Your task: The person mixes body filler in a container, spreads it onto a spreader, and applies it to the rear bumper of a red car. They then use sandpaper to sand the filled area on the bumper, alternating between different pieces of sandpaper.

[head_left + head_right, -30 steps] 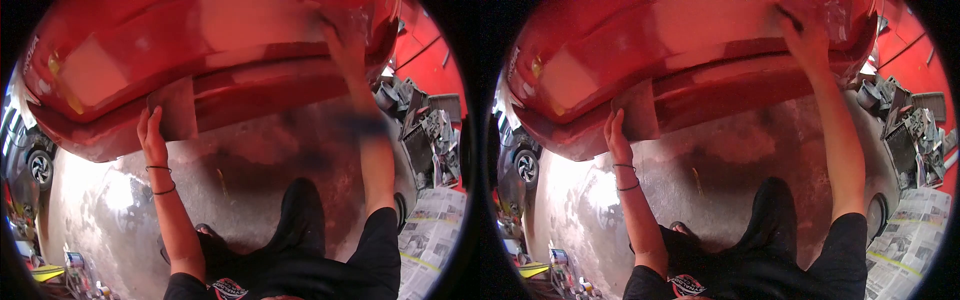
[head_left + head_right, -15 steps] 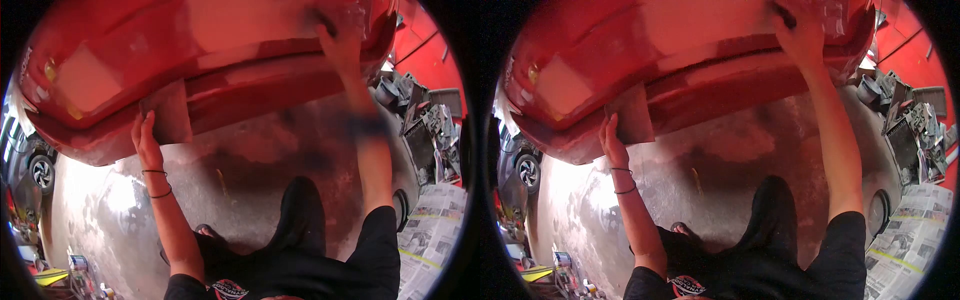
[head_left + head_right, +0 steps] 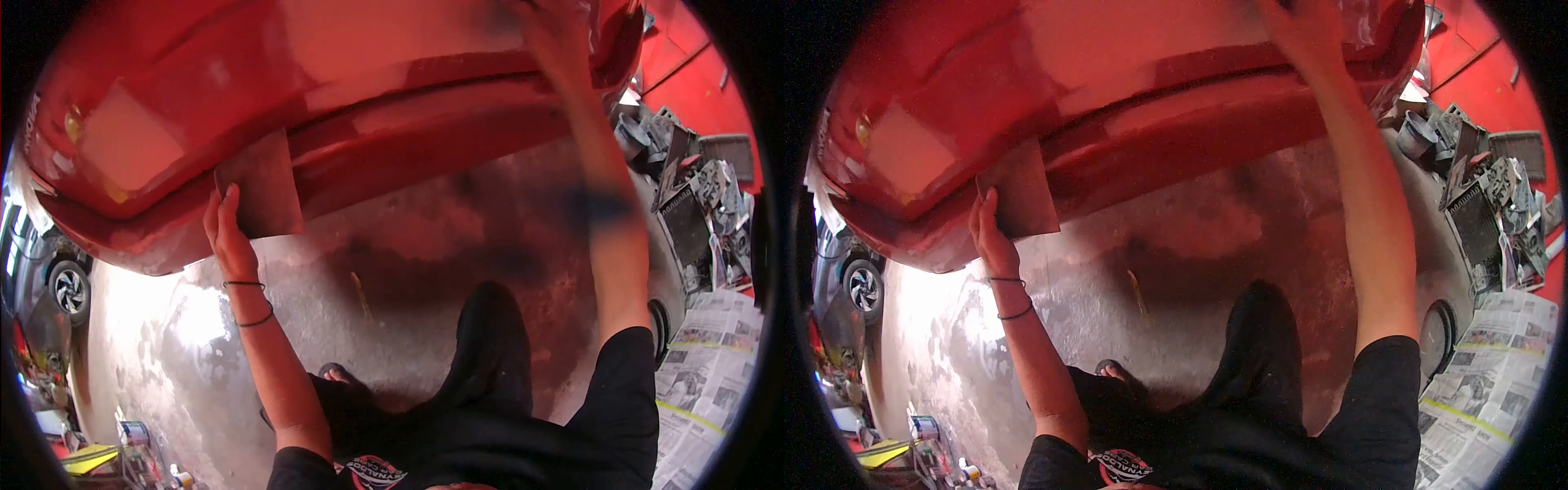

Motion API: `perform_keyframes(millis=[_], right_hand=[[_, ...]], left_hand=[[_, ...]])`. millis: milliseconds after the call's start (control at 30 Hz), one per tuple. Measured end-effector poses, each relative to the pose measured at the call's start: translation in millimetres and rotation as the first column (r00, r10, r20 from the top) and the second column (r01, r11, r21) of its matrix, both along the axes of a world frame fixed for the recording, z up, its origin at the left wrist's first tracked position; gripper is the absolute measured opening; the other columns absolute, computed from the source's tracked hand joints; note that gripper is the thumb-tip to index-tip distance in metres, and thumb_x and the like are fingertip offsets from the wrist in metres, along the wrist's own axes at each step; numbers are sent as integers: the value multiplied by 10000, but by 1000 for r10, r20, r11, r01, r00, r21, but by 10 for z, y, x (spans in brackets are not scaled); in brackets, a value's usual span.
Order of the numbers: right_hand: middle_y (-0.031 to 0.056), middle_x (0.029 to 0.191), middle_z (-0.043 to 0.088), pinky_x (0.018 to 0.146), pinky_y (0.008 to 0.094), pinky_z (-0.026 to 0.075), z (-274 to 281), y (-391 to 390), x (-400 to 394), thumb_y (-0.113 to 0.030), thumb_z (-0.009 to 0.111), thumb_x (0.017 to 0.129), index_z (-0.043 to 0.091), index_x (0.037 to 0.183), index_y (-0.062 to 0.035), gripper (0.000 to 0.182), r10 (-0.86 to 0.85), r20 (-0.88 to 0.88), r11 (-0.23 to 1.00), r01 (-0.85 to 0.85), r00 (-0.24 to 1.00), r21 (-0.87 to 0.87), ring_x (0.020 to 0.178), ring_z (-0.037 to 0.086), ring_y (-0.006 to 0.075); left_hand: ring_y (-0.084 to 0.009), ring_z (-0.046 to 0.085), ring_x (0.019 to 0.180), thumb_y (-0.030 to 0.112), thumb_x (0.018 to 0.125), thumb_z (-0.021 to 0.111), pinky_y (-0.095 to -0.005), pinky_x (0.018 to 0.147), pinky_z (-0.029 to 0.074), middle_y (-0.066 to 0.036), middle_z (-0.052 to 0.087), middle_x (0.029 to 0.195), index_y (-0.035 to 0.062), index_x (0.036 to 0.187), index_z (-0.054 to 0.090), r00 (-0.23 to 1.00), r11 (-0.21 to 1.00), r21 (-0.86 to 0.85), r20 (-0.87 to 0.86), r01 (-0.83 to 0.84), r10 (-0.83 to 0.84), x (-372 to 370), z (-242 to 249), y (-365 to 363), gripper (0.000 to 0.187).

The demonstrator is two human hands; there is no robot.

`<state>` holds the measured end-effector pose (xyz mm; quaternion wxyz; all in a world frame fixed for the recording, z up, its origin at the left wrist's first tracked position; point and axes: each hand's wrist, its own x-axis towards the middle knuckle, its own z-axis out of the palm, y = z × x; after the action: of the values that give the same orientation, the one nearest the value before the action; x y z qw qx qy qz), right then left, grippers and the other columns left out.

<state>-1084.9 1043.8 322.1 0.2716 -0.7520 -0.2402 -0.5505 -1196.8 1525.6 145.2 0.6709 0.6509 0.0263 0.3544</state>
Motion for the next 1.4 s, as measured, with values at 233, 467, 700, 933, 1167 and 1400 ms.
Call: perform_keyframes(millis=[233, 467, 700, 933, 1167, 1400], right_hand=[[76, 1255, 749, 1028, 488, 572, -1026, 350, 38, -317, 821, 899, 827, 1292, -199, 410, -103, 136, 980, 124, 985, -154, 1159, 705, 363], [63, 1270, 737, 1042, 495, 572, -900, 84, 28, -320, 825, 894, 823, 1300, -201, 423, -126, 12, 978, 127, 992, -165, 1191, 698, 335], [187, 1333, 767, 1112, 451, 518, -136, 193, 24, -122, 691, 933, 787, 1304, -36, 393, -80, 131, 990, 94, 988, -106, 1245, 701, 337], [69, 1329, 712, 1110, 503, 513, -1196, 553, -162, -265, 823, 892, 810, 1293, -176, 411, -86, -44, 993, 82, 995, -88, 1262, 646, 319], [61, 1316, 702, 1141, 491, 460, -1328, 778, -34, -208, 821, 909, 774, 1318, -126, 419, -56, 85, 998, 58, 995, -24, 1270, 629, 297], [67, 1295, 710, 1130, 489, 465, -1281, 766, -17, -198, 821, 906, 779, 1295, -122, 399, -58, 112, 998, 60, 992, -19, 1258, 641, 303]], left_hand=[[-228, 505, 1480, 311, 1035, 785, -367, 1252, 372, -164, 565, 1578, -93, 1489, 634, 997, 997, -17, -9, -76, 76, 17, -30, -46, 627], [-224, 539, 1444, 294, 1037, 774, -363, 1244, 386, -154, 579, 1561, -86, 1465, 661, 999, 999, 1, 16, -48, 48, -20, -57, 16, 583], [-219, 550, 1428, 290, 1039, 771, -362, 1243, 386, -150, 592, 1546, -72, 1459, 674, 997, 996, 32, -6, -78, 78, 5, -28, 2, 563], [-209, 534, 1437, 313, 1034, 784, -357, 1235, 383, -144, 593, 1539, -66, 1462, 673, 996, 996, 34, 4, -84, 84, -9, 10, -16, 582], [-204, 550, 1403, 310, 1039, 772, -347, 1212, 395, -129, 604, 1517, -53, 1440, 697, 999, 999, -2, 2, -41, 41, -63, 37, -49, 546], [-213, 548, 1409, 307, 1041, 763, -353, 1222, 387, -136, 619, 1493, -58, 1426, 703, 998, 995, 67, -10, -68, 68, -42, -4, -18, 534]])
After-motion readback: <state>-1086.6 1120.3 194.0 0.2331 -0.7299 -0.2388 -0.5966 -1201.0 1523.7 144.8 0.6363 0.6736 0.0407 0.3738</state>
